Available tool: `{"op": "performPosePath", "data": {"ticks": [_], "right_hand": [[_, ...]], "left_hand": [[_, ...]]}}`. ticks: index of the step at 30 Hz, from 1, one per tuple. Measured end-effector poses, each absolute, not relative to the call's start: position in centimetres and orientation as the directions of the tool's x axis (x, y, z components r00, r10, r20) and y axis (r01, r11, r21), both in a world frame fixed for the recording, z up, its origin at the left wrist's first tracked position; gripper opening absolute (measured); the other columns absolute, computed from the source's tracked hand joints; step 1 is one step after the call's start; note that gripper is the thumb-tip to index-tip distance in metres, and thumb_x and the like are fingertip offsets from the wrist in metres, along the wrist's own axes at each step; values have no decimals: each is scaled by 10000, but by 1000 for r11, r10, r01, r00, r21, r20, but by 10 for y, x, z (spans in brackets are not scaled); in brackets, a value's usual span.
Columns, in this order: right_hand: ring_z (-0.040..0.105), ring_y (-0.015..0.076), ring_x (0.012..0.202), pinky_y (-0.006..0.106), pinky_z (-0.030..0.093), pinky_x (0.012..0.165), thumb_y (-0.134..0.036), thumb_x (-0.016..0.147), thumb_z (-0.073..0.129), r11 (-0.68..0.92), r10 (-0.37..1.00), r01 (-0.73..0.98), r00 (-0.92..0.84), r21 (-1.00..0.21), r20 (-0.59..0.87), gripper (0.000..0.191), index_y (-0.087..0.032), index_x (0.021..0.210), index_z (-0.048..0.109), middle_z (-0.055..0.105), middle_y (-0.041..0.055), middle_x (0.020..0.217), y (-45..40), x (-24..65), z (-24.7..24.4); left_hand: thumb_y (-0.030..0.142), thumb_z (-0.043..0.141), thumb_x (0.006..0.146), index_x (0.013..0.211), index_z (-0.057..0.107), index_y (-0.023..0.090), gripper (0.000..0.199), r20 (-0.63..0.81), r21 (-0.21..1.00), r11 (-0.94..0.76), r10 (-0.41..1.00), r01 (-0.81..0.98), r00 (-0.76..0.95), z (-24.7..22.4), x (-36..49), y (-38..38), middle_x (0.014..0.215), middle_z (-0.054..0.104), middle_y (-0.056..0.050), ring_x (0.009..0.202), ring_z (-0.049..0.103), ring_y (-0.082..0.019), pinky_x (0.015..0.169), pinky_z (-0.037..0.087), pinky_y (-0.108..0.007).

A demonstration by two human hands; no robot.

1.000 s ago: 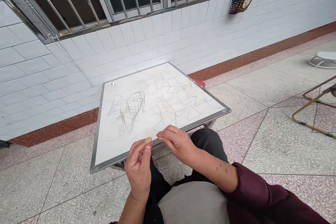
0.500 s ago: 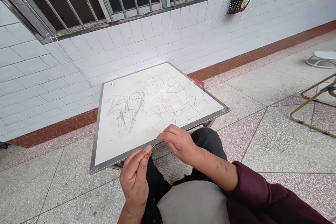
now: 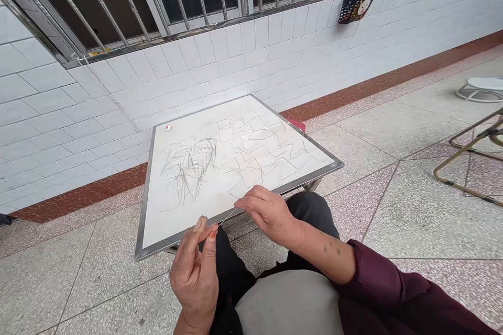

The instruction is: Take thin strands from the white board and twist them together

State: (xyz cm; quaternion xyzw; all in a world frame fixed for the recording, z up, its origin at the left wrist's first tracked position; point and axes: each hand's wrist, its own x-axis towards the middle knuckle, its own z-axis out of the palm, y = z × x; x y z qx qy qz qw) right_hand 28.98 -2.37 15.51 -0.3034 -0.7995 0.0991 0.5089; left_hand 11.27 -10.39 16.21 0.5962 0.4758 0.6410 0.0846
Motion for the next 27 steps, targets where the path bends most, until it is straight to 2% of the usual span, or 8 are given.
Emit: {"op": "performPosePath", "data": {"ticks": [4, 10, 13, 15, 18, 21, 24, 27], "right_hand": [[579, 163, 745, 266, 476, 632, -74, 926, 457, 808, 566, 387, -301, -444, 767, 255, -207, 995, 663, 645, 38, 795, -25, 289, 156], [581, 159, 732, 269, 476, 625, -120, 954, 449, 804, 576, 372, -299, -463, 761, 235, -221, 982, 659, 659, 34, 793, -27, 286, 158], [588, 164, 743, 280, 479, 644, -183, 966, 483, 781, 614, 344, -273, -521, 741, 184, -220, 975, 663, 662, 36, 790, -28, 284, 160], [586, 166, 732, 285, 474, 647, -209, 959, 513, 756, 648, 316, -243, -573, 722, 155, -219, 955, 668, 652, 30, 757, -30, 283, 162], [576, 148, 683, 269, 463, 621, -201, 939, 536, 690, 721, 270, -185, -671, 667, 141, -219, 930, 675, 638, 17, 732, -33, 278, 165], [572, 128, 658, 244, 452, 591, -168, 915, 542, 610, 792, 251, -149, -752, 593, 153, -223, 898, 684, 642, 8, 746, -34, 273, 167], [576, 126, 657, 235, 454, 573, -178, 895, 561, 556, 831, 235, -127, -797, 542, 141, -227, 859, 689, 653, 6, 750, -32, 273, 166], [594, 127, 670, 226, 468, 556, -232, 887, 599, 469, 881, 125, -133, -875, 453, 106, -227, 866, 703, 676, 12, 783, -26, 276, 163]], "left_hand": [[92, 655, 856, 1296, 586, 281, 484, 719, 678, -558, 637, 478, -278, 157, 112, -104, 930, 757, -17, 1103, 661, -255, 923, 549, -473], [3, 658, 814, 1311, 566, 318, 595, 825, 514, -588, 537, 624, -173, 152, 99, -103, 1042, 739, -15, 933, 704, -204, 926, 537, -450], [40, 677, 814, 1433, 434, 320, 722, 799, 568, -592, 562, 572, -212, 158, 97, -101, 966, 726, -5, 860, 690, -179, 940, 516, -447], [136, 719, 810, 1481, 355, 294, 780, 666, 733, -520, 680, 439, -306, 162, 103, -98, 929, 711, -14, 861, 680, -184, 908, 528, -422], [286, 753, 796, 1472, 370, 248, 778, 288, 957, -263, 908, 122, -304, 159, 121, -93, 936, 713, -49, 882, 679, -203, 836, 547, -372], [338, 740, 804, 1436, 418, 226, 718, 18, 988, -27, 998, -154, -60, 146, 141, -90, 891, 722, -52, 875, 683, -213, 815, 539, -368], [331, 734, 812, 1421, 442, 218, 684, -29, 970, 23, 999, -244, -20, 137, 151, -89, 784, 711, -18, 772, 676, -190, 775, 533, -352], [353, 730, 813, 1421, 453, 214, 682, -56, 968, 40, 997, -250, -58, 139, 151, -88, 844, 730, -42, 741, 680, -183, 729, 536, -330]]}}
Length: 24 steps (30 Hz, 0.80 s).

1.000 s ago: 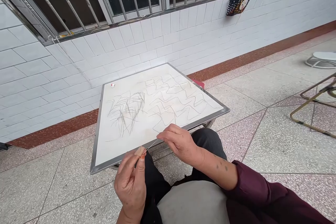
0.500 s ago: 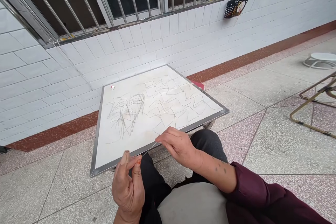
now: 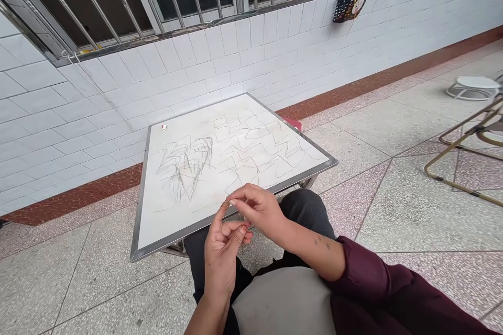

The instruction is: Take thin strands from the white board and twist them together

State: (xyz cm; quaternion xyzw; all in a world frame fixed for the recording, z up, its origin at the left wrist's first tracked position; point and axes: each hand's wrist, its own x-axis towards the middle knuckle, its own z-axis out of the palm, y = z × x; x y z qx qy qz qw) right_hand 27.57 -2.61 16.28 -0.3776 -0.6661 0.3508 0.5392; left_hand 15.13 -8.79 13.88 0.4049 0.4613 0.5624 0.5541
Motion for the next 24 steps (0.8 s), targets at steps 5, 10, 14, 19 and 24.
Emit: {"op": "performPosePath", "data": {"ticks": [5, 10, 14, 19, 24], "right_hand": [[574, 95, 608, 207, 474, 525, -298, 859, 645, 223, 929, -85, -282, -971, 238, 157, -239, 987, 716, 693, 8, 883, -18, 280, 158], [600, 117, 691, 220, 498, 585, -325, 827, 679, 143, 928, -161, -320, -976, 189, 171, -241, 967, 730, 676, -8, 795, -14, 280, 156], [604, 116, 689, 229, 507, 605, -335, 811, 697, 132, 942, -172, -283, -976, 177, 152, -235, 920, 734, 680, -10, 792, -14, 279, 155], [619, 129, 731, 255, 524, 654, -323, 849, 650, 189, 936, -134, -274, -973, 220, 154, -246, 960, 724, 686, -7, 812, -9, 279, 158], [628, 152, 880, 278, 518, 724, -313, 887, 605, 304, 907, -107, -272, -947, 322, 246, -246, 1119, 649, 680, 26, 970, -5, 281, 153]], "left_hand": [[369, 749, 792, 1423, 458, 228, 709, -118, 958, 97, 991, -270, -62, 147, 148, -86, 888, 747, -49, 774, 707, -191, 739, 548, -323], [378, 758, 779, 1414, 483, 225, 709, -144, 963, 125, 988, -238, -64, 144, 146, -85, 887, 760, -64, 858, 705, -217, 752, 531, -321], [366, 747, 792, 1404, 502, 220, 675, -127, 973, 119, 992, -195, -26, 142, 144, -84, 878, 761, -74, 820, 684, -202, 698, 496, -296], [339, 756, 782, 1380, 528, 209, 653, -139, 970, 138, 990, -201, 7, 146, 142, -78, 846, 753, -72, 867, 690, -228, 675, 480, -292], [297, 794, 740, 1361, 540, 205, 677, -114, 955, 80, 988, -286, -103, 161, 136, -67, 829, 749, -45, 864, 678, -199, 659, 478, -256]]}}
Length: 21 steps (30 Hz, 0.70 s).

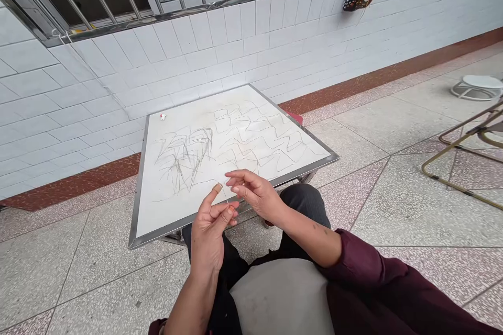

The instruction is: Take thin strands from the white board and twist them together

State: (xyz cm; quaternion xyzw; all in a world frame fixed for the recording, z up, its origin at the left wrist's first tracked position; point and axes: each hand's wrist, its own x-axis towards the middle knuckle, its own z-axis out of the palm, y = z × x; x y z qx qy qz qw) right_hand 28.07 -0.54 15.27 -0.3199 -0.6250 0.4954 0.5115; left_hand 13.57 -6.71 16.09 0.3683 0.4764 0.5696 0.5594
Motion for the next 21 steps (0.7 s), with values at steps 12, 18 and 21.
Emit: {"op": "performPosePath", "data": {"ticks": [12, 18, 21], "right_hand": [[555, 103, 615, 214, 436, 545, -404, 819, 707, 74, 889, -136, -440, -988, 127, 220, -197, 867, 649, 665, -15, 741, -34, 259, 141], [537, 98, 618, 198, 427, 519, -444, 780, 731, -153, 841, -241, -540, -958, 2, 282, -184, 858, 652, 637, -13, 718, -29, 257, 142], [515, 89, 609, 192, 411, 516, -415, 772, 745, -207, 834, -292, -552, -934, -13, 270, -178, 869, 660, 625, -14, 713, -27, 257, 140]], "left_hand": [[279, 831, 700, 1345, 547, 198, 709, -43, 929, -86, 941, -361, -335, 169, 120, -58, 838, 750, -21, 739, 660, -125, 754, 505, -263], [244, 850, 668, 1339, 551, 187, 737, -17, 942, -108, 929, -317, -369, 167, 117, -55, 789, 737, -13, 983, 666, -206, 742, 496, -258], [237, 857, 655, 1326, 562, 187, 735, -19, 941, -108, 930, -322, -367, 167, 118, -53, 792, 736, -8, 970, 667, -198, 751, 496, -261]]}}
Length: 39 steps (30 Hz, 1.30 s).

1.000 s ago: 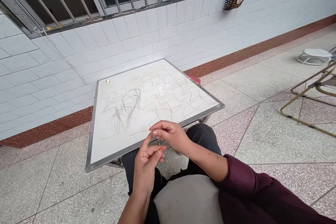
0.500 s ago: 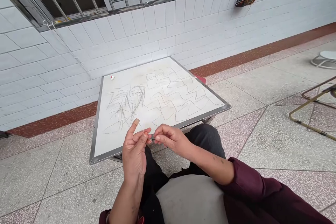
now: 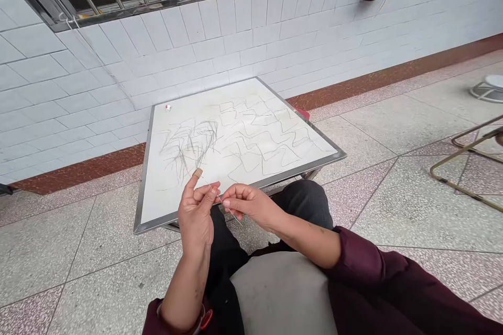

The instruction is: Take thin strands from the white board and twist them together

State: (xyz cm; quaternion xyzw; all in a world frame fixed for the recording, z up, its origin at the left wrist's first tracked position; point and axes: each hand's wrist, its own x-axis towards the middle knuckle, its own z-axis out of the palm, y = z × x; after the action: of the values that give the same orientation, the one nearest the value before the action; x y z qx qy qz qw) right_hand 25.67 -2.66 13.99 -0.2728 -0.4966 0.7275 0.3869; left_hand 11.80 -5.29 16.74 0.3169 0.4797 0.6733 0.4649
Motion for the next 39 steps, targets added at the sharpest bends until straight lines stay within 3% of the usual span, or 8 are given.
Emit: {"op": "performPosePath", "data": {"ticks": [4, 8, 13, 18, 21, 26, 33, 39], "right_hand": [[481, 75, 569, 190, 390, 503, -366, 771, 743, -198, 849, -291, -528, -936, -16, 224, -181, 867, 660, 595, -33, 688, -26, 255, 137], [451, 73, 529, 201, 386, 491, -327, 759, 731, -113, 880, -150, -474, -982, -29, 182, -188, 839, 647, 555, -52, 657, -27, 254, 137], [459, 85, 578, 211, 380, 548, -265, 782, 680, 104, 913, -25, -395, -994, 105, 90, -191, 807, 636, 542, -52, 645, -31, 254, 139], [441, 88, 562, 212, 376, 544, -241, 809, 629, 188, 907, 12, -385, -982, 169, 73, -202, 871, 632, 519, -52, 655, -32, 253, 136], [470, 100, 586, 218, 394, 555, -197, 813, 599, 358, 893, 115, -333, -927, 304, 75, -206, 879, 633, 536, -34, 690, -34, 254, 136], [530, 141, 672, 252, 415, 610, -155, 842, 560, 616, 787, 356, -309, -702, 534, 107, -202, 896, 639, 582, 7, 733, -37, 258, 138], [540, 130, 648, 246, 423, 619, -223, 905, 599, 586, 803, 300, -340, -753, 490, 107, -217, 992, 661, 592, -4, 749, -37, 258, 134], [559, 150, 718, 264, 426, 664, -233, 938, 572, 620, 769, 248, -378, -744, 515, 103, -226, 947, 674, 638, 6, 760, -35, 261, 130]], "left_hand": [[246, 851, 666, 1315, 574, 186, 708, -43, 935, -84, 938, -344, -344, 167, 116, -50, 775, 731, -14, 941, 668, -187, 750, 493, -260], [242, 847, 669, 1312, 580, 182, 699, -42, 931, -90, 936, -353, -349, 166, 110, -49, 820, 738, -34, 858, 658, -159, 702, 487, -238], [226, 837, 692, 1316, 580, 196, 675, 0, 925, -129, 940, -357, -340, 163, 105, -49, 837, 738, -25, 783, 633, -115, 734, 491, -221], [239, 818, 731, 1329, 574, 216, 646, 56, 916, -175, 947, -360, -316, 161, 105, -52, 857, 742, -26, 742, 625, -95, 763, 495, -215], [237, 819, 732, 1319, 582, 227, 633, 49, 908, -179, 944, -379, -327, 161, 108, -54, 871, 743, -28, 765, 636, -99, 769, 504, -214], [238, 849, 682, 1244, 641, 222, 600, -40, 904, -125, 928, -408, -371, 159, 110, -54, 886, 735, -33, 784, 659, -118, 721, 524, -219], [252, 850, 671, 1233, 635, 185, 605, -14, 928, -140, 913, -346, -408, 158, 112, -55, 827, 735, -36, 841, 675, -155, 716, 545, -241], [312, 836, 680, 1265, 617, 179, 638, 15, 966, -120, 910, -229, -414, 161, 113, -60, 825, 740, -35, 819, 686, -172, 744, 558, -283]]}}
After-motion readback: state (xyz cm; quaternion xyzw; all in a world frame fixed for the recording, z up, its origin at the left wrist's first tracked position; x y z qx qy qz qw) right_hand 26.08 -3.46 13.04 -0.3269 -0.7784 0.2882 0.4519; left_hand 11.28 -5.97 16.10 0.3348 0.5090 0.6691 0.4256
